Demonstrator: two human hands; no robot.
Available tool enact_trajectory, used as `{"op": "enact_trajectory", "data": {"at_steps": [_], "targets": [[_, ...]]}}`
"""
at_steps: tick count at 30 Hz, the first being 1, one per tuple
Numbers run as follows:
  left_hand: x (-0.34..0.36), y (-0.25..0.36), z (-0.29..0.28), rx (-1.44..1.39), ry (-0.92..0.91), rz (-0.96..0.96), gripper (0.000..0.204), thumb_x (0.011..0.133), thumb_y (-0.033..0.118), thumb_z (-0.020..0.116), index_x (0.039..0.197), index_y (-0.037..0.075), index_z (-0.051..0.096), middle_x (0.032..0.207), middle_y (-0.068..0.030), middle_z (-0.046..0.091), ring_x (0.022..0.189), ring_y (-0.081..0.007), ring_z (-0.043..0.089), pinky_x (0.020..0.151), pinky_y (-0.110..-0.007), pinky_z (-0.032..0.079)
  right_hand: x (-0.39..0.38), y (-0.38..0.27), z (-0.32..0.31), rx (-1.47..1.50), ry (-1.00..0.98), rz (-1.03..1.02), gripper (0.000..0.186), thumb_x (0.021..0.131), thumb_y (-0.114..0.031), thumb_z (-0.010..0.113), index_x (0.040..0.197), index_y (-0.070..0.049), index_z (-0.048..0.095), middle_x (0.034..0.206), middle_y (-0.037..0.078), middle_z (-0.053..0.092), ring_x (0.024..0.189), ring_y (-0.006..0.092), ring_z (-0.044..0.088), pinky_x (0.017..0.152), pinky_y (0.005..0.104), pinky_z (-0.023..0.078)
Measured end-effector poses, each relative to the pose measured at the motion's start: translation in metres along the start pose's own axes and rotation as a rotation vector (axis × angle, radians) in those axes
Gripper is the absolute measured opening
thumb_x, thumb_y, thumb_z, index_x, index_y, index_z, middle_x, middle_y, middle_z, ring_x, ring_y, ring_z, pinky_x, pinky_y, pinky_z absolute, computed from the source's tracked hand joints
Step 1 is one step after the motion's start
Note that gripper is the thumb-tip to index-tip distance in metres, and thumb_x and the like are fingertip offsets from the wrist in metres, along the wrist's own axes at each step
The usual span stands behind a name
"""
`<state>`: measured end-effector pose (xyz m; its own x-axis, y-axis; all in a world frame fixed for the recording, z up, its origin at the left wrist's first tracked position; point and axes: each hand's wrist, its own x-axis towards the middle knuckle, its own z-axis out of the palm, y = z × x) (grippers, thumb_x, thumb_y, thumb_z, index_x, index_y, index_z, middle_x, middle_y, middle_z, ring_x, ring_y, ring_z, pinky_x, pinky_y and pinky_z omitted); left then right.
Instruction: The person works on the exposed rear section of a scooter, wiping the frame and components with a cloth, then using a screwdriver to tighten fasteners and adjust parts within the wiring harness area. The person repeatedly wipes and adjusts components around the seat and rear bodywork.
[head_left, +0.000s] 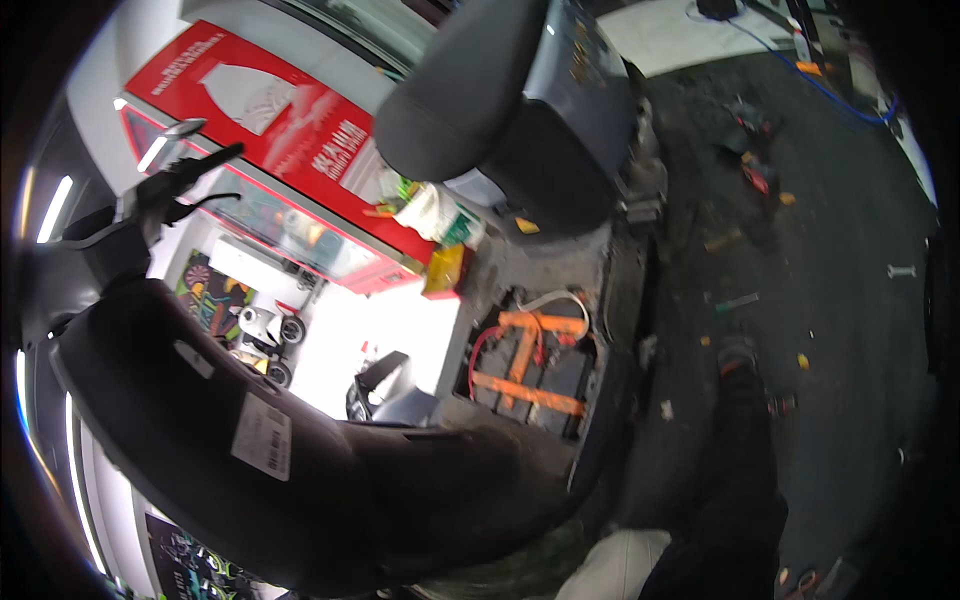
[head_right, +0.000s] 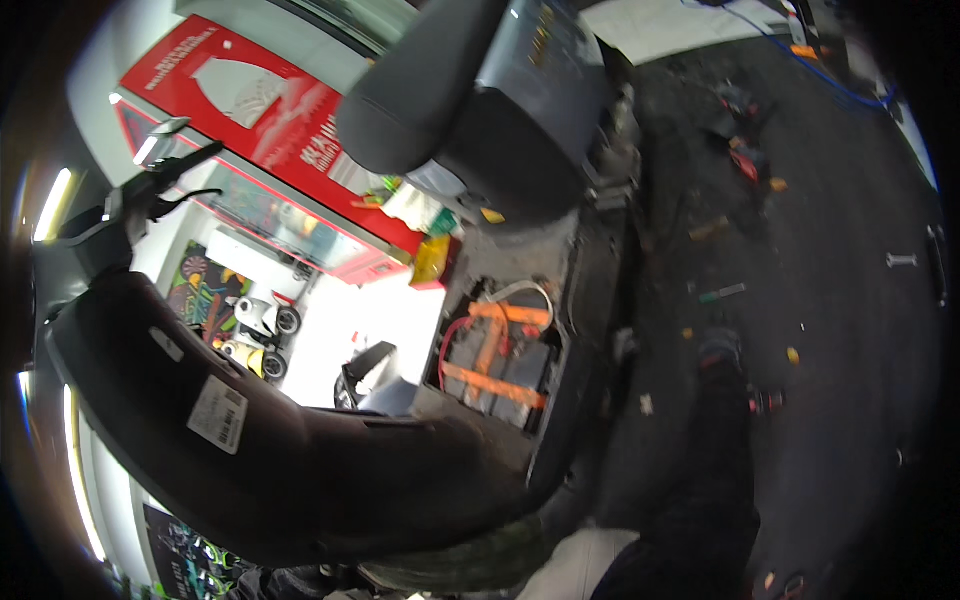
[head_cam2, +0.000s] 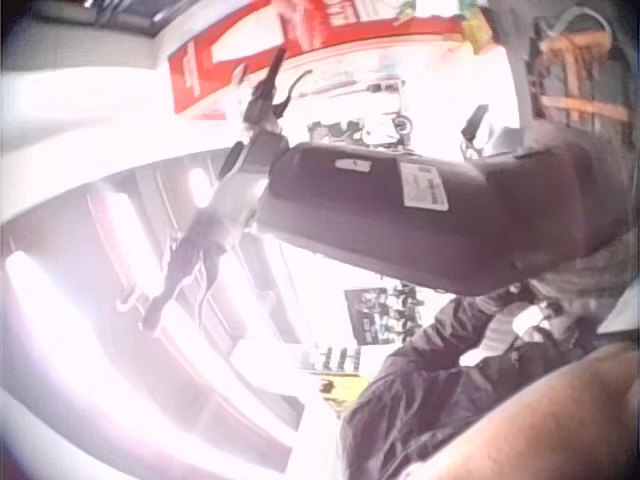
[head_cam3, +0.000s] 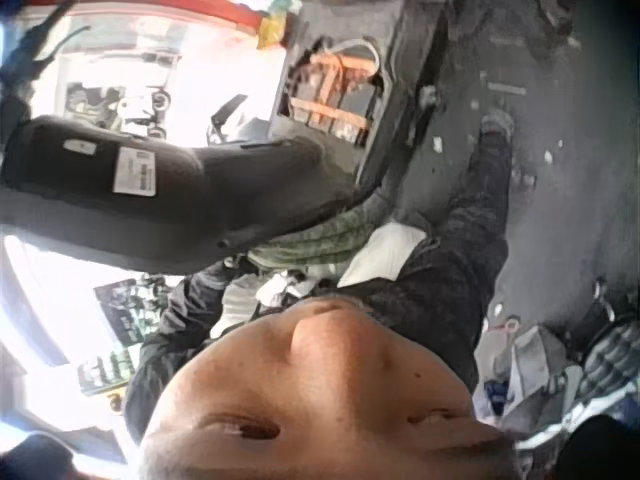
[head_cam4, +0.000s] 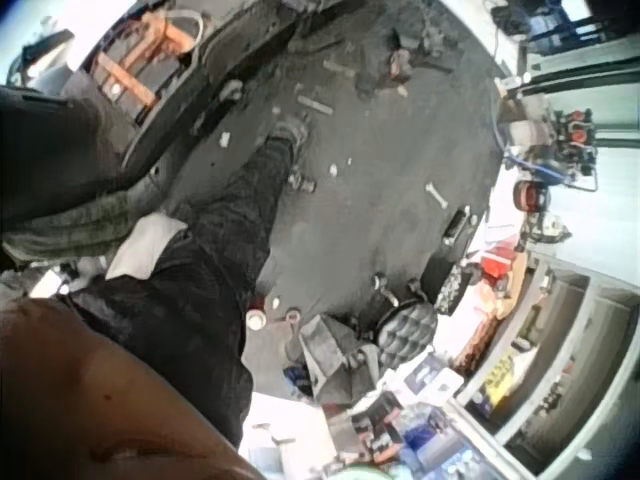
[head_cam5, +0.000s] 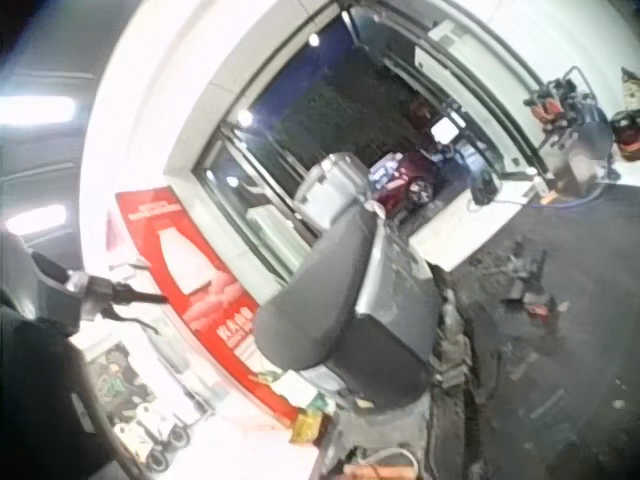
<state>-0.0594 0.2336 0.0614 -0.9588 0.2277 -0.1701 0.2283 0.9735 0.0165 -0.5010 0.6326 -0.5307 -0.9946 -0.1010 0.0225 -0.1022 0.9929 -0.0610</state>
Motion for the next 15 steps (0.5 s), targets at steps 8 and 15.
{"op": "enact_trajectory", "data": {"at_steps": [8,15], "targets": [[0.002,-0.005,-0.003,-0.020,-0.030,-0.020,0.042,0.097,0.028,0.063,0.135,0.011,0.062,0.139,-0.0146,0.054,0.123,-0.0398,0.053,0.100,-0.053,0.040,0.044,0.000,-0.034,0.191,-0.382,0.243,0.076,0.101,-0.005,0.041,0.168,-0.028,0.015,0.176,0.004,-0.010,0.123,0.0361,0.066,0.091,0.0512,0.059],[-0.004,-0.008,-0.003,-0.036,-0.059,-0.035,0.040,0.097,0.027,0.064,0.133,0.010,0.063,0.135,-0.0140,0.058,0.117,-0.0378,0.057,0.096,-0.050,0.045,0.036,-0.004,-0.032,0.290,-0.474,0.370,0.064,0.103,-0.011,0.044,0.163,-0.028,0.031,0.162,0.007,0.044,0.130,0.0348,0.062,0.101,0.0479,0.056]]}}
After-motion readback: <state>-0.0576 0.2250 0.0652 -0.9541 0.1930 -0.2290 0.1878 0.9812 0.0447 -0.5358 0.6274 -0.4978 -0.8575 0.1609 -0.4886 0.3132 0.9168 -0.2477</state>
